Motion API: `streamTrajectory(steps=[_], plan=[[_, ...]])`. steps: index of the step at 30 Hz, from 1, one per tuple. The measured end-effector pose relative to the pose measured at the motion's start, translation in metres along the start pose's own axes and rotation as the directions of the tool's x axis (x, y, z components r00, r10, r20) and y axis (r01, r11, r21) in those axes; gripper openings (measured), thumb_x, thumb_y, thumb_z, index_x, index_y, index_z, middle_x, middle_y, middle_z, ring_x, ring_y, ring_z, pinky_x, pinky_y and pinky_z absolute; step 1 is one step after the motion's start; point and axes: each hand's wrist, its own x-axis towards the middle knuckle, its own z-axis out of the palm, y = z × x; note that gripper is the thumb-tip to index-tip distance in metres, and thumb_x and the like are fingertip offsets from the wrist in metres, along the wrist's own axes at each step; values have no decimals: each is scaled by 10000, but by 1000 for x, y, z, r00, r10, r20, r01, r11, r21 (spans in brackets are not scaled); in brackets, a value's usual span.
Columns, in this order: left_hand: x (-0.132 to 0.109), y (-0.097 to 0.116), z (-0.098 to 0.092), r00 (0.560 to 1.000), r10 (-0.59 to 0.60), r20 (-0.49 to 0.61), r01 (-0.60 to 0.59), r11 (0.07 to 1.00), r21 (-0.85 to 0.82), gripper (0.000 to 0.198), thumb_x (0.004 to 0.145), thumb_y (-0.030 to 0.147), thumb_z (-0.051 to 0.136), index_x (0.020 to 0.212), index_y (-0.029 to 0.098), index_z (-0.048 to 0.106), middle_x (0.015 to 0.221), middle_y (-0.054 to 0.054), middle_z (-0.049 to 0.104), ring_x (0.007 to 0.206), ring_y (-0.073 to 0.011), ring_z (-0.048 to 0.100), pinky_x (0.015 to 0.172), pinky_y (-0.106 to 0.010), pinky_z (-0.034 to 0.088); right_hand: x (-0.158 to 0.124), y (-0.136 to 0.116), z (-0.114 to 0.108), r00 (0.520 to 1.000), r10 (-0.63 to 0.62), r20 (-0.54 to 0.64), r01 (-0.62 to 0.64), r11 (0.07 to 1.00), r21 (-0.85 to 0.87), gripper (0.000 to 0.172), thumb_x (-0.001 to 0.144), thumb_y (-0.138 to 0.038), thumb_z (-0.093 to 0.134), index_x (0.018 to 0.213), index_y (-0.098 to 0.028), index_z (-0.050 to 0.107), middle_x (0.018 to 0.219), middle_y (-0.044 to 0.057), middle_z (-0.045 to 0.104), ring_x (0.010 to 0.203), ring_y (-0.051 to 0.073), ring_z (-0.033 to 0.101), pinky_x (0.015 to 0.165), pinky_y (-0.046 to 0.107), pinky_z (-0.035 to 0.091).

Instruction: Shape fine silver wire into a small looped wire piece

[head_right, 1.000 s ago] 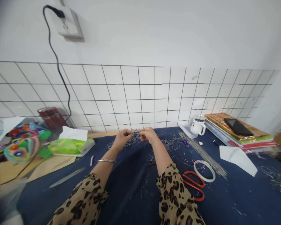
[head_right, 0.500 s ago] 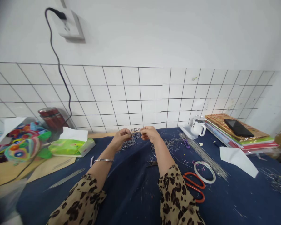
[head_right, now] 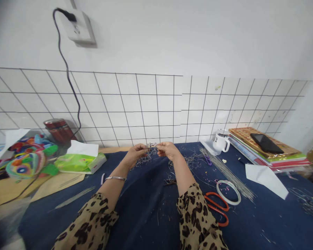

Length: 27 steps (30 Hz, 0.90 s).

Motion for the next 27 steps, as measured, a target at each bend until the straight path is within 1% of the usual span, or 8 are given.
streamTrajectory(steps=[2,5,9,12,17,21,27], plan=[[-2,-3,5,1000,-17,3,17,999,-51,238,619,257,730,772,157,579,904,-61,641,832,-180,598,676,-298,475,-1,-2,1,1000,-8,-14,7,1000,-21,236,703,-235,711,872,-110,605,657,23,626,537,102,587,489,216,517],[-3,-9,13,999,-35,11,36,989,-143,238,638,265,713,785,161,557,964,-75,636,867,-197,600,695,-336,486,-2,-8,3,999,-7,-39,4,997,-74,235,700,-240,712,863,-107,609,629,27,627,524,105,579,479,215,513],[-5,-11,22,999,-28,36,36,961,-274,233,662,273,690,821,177,550,1036,-62,619,916,-195,591,751,-366,490,-4,-13,7,1000,-1,-26,-2,995,-104,231,703,-246,705,863,-109,609,604,21,621,498,102,566,456,210,499],[-7,-8,23,999,-17,48,33,936,-350,223,678,251,681,846,185,550,1070,-54,602,924,-181,581,769,-359,486,-4,-13,9,1000,-7,-13,5,994,-111,221,710,-257,697,855,-114,611,599,11,612,487,94,559,449,205,491],[-7,-5,21,999,-12,34,24,924,-383,220,651,222,710,769,176,531,949,-28,611,849,-152,582,749,-326,482,-1,-9,9,1000,2,-15,-4,994,-107,235,699,-274,707,838,-112,609,620,12,607,494,92,562,449,204,490],[-5,-6,21,1000,-12,8,14,925,-380,253,631,211,729,760,181,513,840,2,601,765,-123,577,733,-305,479,1,-6,9,999,14,-36,-18,994,-111,234,694,-264,711,840,-116,603,615,7,605,498,95,567,452,207,496],[-1,-8,17,1000,-8,-10,4,946,-325,262,629,251,730,744,179,506,794,5,612,725,-117,586,710,-293,479,1,-6,7,999,13,-40,-17,993,-116,237,691,-270,713,836,-123,596,598,4,602,495,98,566,445,206,493]])
